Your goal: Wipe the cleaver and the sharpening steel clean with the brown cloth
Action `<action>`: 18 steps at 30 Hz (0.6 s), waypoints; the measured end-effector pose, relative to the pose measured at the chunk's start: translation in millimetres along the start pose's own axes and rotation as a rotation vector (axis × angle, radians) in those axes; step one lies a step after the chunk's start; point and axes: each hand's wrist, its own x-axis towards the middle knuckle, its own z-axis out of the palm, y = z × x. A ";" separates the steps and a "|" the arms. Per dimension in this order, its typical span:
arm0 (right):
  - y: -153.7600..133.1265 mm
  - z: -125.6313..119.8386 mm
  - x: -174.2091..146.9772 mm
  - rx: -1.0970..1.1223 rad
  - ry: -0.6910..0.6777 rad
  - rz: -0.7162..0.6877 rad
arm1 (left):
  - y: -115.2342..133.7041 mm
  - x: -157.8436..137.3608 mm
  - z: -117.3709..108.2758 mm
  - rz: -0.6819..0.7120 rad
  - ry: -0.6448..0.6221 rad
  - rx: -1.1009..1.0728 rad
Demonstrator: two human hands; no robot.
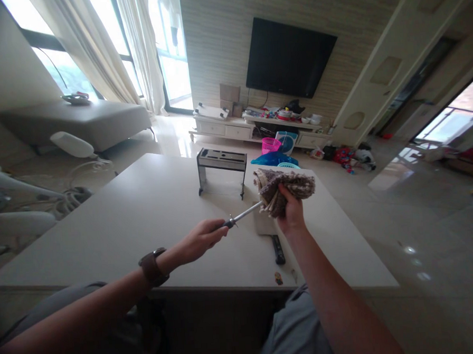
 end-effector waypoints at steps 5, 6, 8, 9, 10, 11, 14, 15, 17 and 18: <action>-16.4 -4.1 3.4 0.013 0.045 -0.026 | -2.8 0.4 -1.6 -0.058 -0.064 -0.194; -17.2 -2.5 1.1 0.020 0.036 -0.023 | -3.5 0.6 -1.4 -0.069 -0.080 -0.253; -16.1 0.5 -4.5 0.031 0.017 0.000 | -5.0 1.1 -0.8 -0.078 -0.097 -0.367; -13.9 1.7 -7.8 0.030 0.011 0.019 | -5.9 1.2 -0.6 -0.077 -0.101 -0.415; -10.4 2.7 -11.5 0.020 0.009 0.044 | -6.7 1.2 -0.5 -0.074 -0.106 -0.452; -5.6 3.7 -15.9 0.001 0.006 0.075 | -7.5 1.3 -0.4 -0.073 -0.117 -0.479; 15.1 9.7 -34.6 -0.084 -0.045 0.187 | -10.0 1.4 0.4 -0.080 -0.161 -0.495; 22.9 13.0 -42.1 -0.110 -0.075 0.215 | -11.0 1.5 1.2 -0.083 -0.178 -0.488; 37.0 20.6 -56.4 -0.142 -0.117 0.225 | -13.4 1.8 3.5 -0.090 -0.213 -0.467; 42.4 24.4 -62.2 -0.157 -0.128 0.221 | -14.5 2.1 4.9 -0.095 -0.229 -0.456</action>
